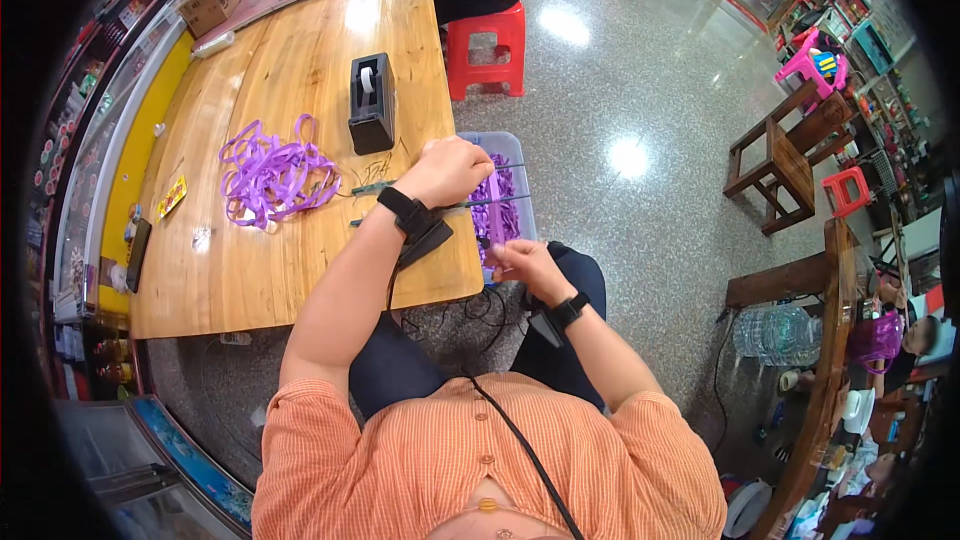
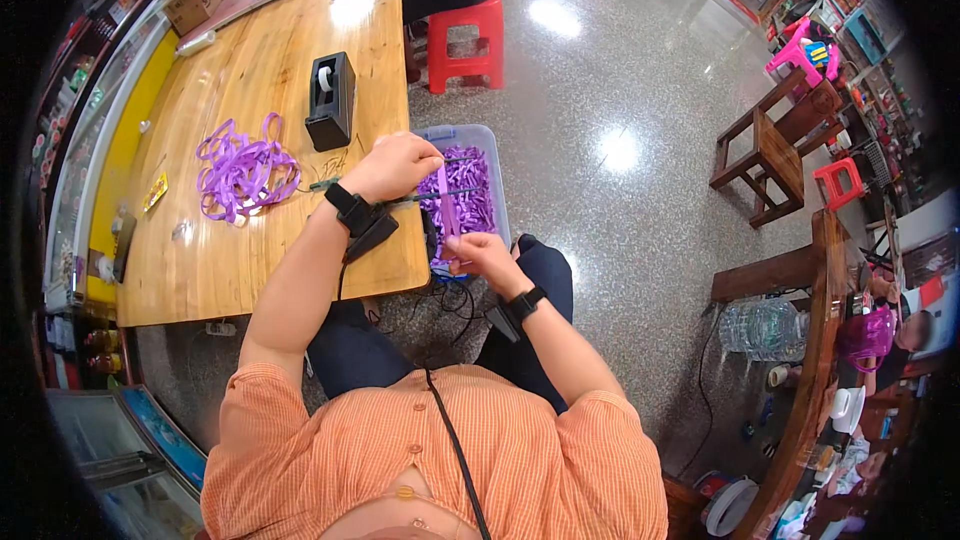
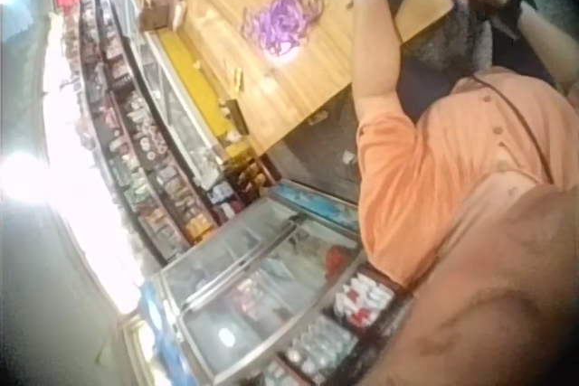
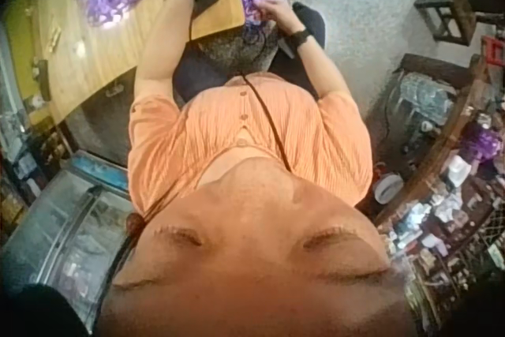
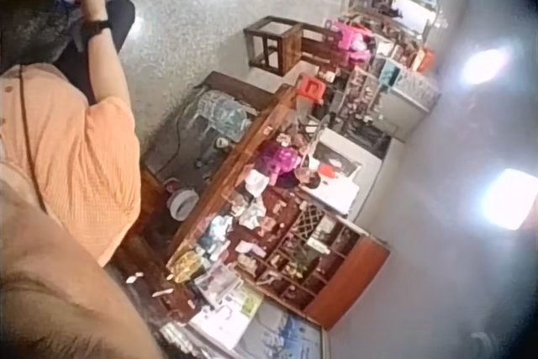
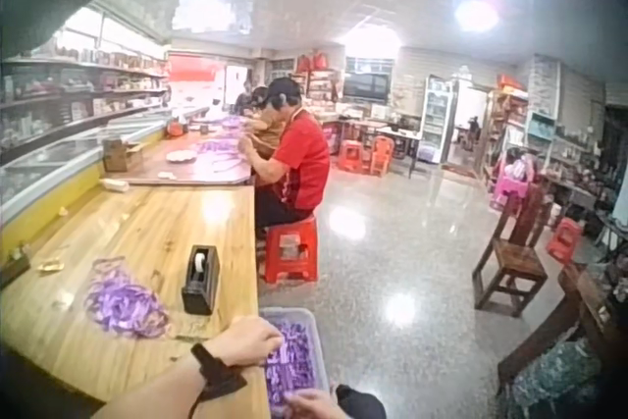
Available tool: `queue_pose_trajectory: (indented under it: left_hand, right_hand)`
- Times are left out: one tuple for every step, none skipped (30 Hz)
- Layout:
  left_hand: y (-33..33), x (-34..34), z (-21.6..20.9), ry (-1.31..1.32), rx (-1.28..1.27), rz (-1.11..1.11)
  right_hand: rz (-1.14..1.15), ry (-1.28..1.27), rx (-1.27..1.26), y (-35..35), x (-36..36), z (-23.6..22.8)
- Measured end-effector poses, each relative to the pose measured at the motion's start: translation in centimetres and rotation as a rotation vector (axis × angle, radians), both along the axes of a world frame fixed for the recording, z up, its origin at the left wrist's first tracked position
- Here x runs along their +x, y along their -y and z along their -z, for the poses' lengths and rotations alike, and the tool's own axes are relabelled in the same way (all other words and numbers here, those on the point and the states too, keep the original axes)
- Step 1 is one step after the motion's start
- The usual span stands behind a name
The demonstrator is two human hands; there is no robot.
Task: Bundling purple plastic ribbons into groups while sitting at a table.
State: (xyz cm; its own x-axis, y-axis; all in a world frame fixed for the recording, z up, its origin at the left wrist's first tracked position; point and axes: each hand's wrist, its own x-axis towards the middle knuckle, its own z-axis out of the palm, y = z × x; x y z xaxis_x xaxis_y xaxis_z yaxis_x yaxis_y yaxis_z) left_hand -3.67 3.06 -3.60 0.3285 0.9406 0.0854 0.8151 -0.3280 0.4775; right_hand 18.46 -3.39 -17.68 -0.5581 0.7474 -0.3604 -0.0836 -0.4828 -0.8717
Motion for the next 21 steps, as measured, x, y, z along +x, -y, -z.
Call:
queue_pose_trajectory:
  left_hand:
    - [0.0, 0.2, 0.0, 0.002, -0.002, 0.003]
    - [0.0, 0.3, -0.2, 0.011, -0.005, -0.001]
    - [0.0, 0.5, -0.2, 0.019, -0.008, -0.006]
    - [0.0, 0.3, 0.0, 0.02, -0.01, -0.008]
    - [0.0, 0.1, 0.1, 0.017, -0.001, -0.009]
    - [0.1, -0.1, 0.3, 0.014, 0.008, -0.01]
    - [0.0, 0.0, 0.2, 0.017, 0.009, -0.004]
    - [0.0, 0.2, 0.1, 0.007, 0.006, -0.008]
    - [0.0, 0.3, 0.0, -0.003, 0.003, -0.012]
    - [0.0, 0.4, 0.1, -0.002, 0.004, -0.007]
    - [0.0, 0.4, 0.1, 0.002, 0.016, -0.006]
    - [0.0, 0.5, 0.1, 0.005, 0.028, -0.006]
    - [0.0, 0.4, 0.2, 0.004, 0.031, -0.005]
    - [0.0, 0.4, 0.3, 0.0, 0.024, -0.009]
    - [0.0, 0.4, 0.3, -0.004, 0.017, -0.013]
    - [0.1, 0.3, 0.4, -0.006, 0.02, -0.017]
    - [0.2, 0.2, 0.5, -0.007, 0.008, -0.031]
    - [0.3, 0.0, 0.5, -0.008, -0.004, -0.044]
    - [0.3, 0.4, 0.3, -0.006, -0.001, -0.039]
    - [0.2, 0.7, 0.1, -0.012, -0.013, -0.036]
    - [0.0, 1.0, -0.1, -0.017, -0.024, -0.032]
  right_hand:
    - [-0.027, 0.028, 0.038, 0.8, 0.3, 0.3]
    - [-0.017, 0.017, 0.018, 1.5, 0.5, 0.5]
    - [-0.006, 0.006, -0.002, 2.1, 0.7, 0.7]
    - [-0.008, 0.006, -0.004, 2.7, 0.7, 0.3]
    - [0.038, -0.037, -0.084, 3.2, 0.7, -0.4]
    - [0.083, -0.079, -0.164, 3.6, 0.6, -0.8]
    - [0.089, -0.077, -0.163, 3.6, 0.8, -0.5]
    - [0.129, -0.051, -0.24, 3.5, 1.1, 0.0]
    - [0.168, -0.026, -0.316, 3.3, 1.3, 0.3]
    - [0.168, 0.039, -0.304, 3.1, 1.4, 0.3]
    - [0.173, 0.039, -0.302, 2.8, 1.4, 0.7]
    - [0.145, 0.088, -0.263, 2.5, 1.3, 1.4]
    - [0.112, 0.137, -0.225, 2.3, 0.8, 1.2]
    - [0.187, 0.142, -0.158, 2.3, 0.3, 1.0]
    - [0.188, 0.14, -0.155, 2.6, -0.1, 0.8]
    - [0.293, 0.169, 0.042, 3.1, -0.8, 0.5]
    - [0.397, 0.195, 0.24, 3.6, -1.1, 0.2]
    - [0.371, 0.22, 0.269, 4.1, -0.9, -0.2]
    - [0.376, 0.222, 0.272, 4.4, -0.5, 0.3]
    - [0.337, 0.175, 0.27, 4.6, -0.2, 1.0]
    - [0.298, 0.128, 0.269, 4.6, 0.2, 1.6]
